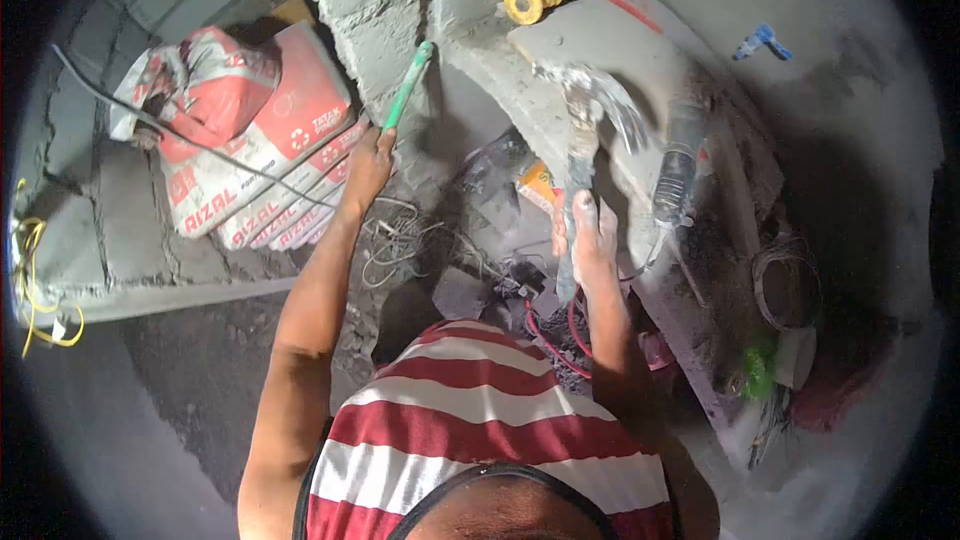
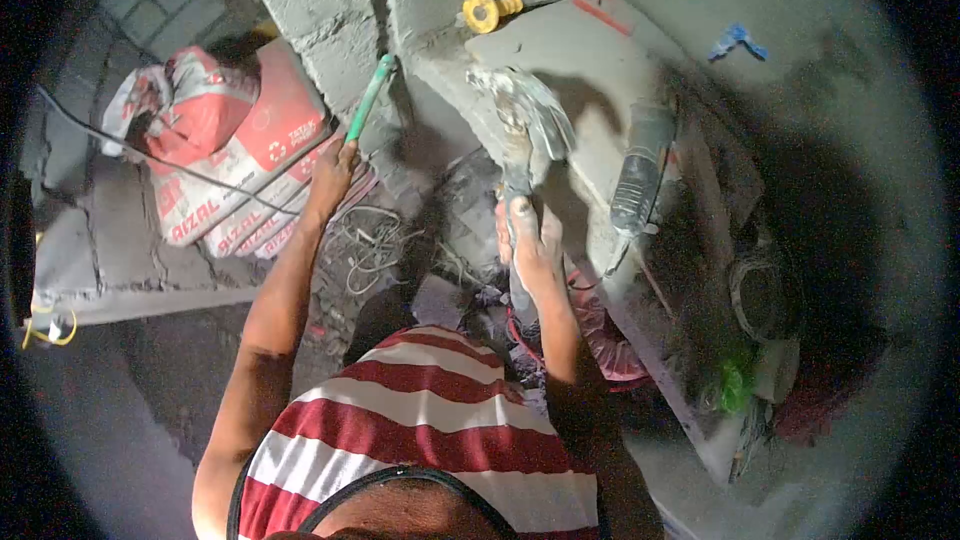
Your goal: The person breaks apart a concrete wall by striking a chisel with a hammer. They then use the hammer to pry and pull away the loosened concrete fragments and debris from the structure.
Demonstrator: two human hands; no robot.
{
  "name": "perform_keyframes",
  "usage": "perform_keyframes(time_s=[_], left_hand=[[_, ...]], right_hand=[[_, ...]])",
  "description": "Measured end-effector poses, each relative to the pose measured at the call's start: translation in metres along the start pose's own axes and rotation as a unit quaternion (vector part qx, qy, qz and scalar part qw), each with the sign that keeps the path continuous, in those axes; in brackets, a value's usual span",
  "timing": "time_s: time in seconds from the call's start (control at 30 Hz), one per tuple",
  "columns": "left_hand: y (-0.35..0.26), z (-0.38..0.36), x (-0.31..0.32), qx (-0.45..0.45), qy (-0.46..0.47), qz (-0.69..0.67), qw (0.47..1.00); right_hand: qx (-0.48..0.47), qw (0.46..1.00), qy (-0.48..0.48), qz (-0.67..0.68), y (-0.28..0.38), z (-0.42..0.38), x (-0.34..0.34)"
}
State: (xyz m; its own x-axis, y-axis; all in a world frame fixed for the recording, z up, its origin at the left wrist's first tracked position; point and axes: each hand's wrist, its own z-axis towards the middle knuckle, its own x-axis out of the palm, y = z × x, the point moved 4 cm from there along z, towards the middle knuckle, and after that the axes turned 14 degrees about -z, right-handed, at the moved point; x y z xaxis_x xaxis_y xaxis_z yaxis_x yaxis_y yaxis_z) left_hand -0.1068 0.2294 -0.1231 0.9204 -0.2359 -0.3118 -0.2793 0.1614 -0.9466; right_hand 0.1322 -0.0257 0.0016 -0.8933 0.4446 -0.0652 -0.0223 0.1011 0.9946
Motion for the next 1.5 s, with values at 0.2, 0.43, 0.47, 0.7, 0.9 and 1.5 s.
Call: perform_keyframes(time_s=[0.2,0.43,0.47,0.7,0.9,1.5], left_hand=[[-0.021,-0.014,0.021,-0.023,-0.026,-0.002,0.999],[-0.042,-0.016,0.022,-0.033,-0.031,0.094,0.995],[-0.039,-0.015,0.022,-0.038,-0.016,0.09,0.995],[-0.018,-0.019,0.026,-0.005,-0.032,0.132,0.991],[-0.028,-0.017,0.027,-0.008,-0.041,0.138,0.99],[0.002,-0.027,0.031,-0.013,-0.012,0.209,0.978]], right_hand=[[0.02,0.997,0.065,-0.031,-0.007,0.041,0.017],[-0.034,0.989,0.035,-0.138,0.014,0.08,0.045],[-0.064,0.986,0.03,-0.152,0.013,0.089,0.049],[-0.145,0.95,-0.023,-0.275,0.008,0.124,0.085],[-0.097,0.871,-0.061,-0.479,-0.06,0.154,0.094],[-0.058,0.95,-0.041,-0.304,-0.103,0.111,0.065]])
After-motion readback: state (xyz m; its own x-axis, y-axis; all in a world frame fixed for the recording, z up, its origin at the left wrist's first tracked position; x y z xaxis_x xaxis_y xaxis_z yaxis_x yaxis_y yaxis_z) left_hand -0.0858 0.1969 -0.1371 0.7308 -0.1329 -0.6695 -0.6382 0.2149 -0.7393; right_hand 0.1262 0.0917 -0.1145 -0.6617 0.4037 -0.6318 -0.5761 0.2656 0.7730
